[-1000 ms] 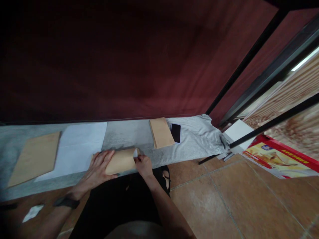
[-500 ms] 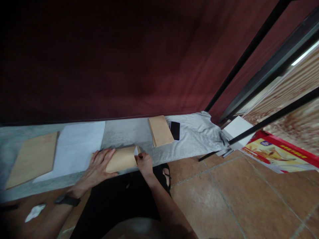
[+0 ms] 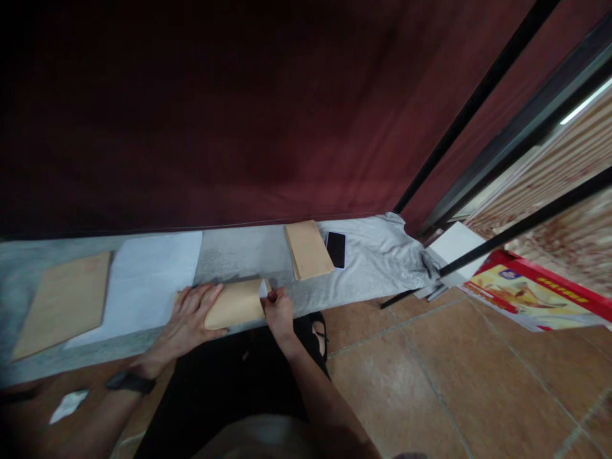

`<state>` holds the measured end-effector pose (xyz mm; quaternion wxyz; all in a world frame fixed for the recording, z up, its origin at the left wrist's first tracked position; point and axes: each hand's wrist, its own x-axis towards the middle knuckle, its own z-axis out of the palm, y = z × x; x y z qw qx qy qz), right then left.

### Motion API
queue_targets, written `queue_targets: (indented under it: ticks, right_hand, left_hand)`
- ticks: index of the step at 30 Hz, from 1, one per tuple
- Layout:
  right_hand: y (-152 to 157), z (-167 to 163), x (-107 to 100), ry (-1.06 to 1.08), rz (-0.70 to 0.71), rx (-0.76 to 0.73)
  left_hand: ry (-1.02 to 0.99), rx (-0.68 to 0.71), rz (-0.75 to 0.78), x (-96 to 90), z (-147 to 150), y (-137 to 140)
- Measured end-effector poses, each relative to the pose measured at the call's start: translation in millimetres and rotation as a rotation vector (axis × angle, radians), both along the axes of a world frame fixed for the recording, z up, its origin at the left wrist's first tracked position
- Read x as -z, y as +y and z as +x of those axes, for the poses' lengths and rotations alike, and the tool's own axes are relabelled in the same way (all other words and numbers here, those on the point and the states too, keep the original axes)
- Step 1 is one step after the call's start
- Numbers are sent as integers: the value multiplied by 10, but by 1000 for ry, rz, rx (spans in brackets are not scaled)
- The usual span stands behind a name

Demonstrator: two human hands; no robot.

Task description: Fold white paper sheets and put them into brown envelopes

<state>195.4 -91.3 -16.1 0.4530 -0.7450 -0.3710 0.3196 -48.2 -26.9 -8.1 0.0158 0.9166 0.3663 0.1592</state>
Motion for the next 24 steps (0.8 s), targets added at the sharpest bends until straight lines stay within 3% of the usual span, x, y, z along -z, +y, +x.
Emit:
queue_targets:
  ticks: [3, 7, 16, 24]
  right_hand:
    - [10, 6, 40, 102, 38, 13]
    - [34, 49, 121, 224, -2, -79]
    - [163, 83, 172, 251, -42, -87]
    - [299, 84, 140, 277, -42, -77]
  left_hand:
    - [9, 10, 14, -30, -1, 9]
    - [29, 24, 26, -69, -7, 52]
    - [79, 38, 20, -106, 31, 156]
    - [28, 59, -36, -108, 360, -24]
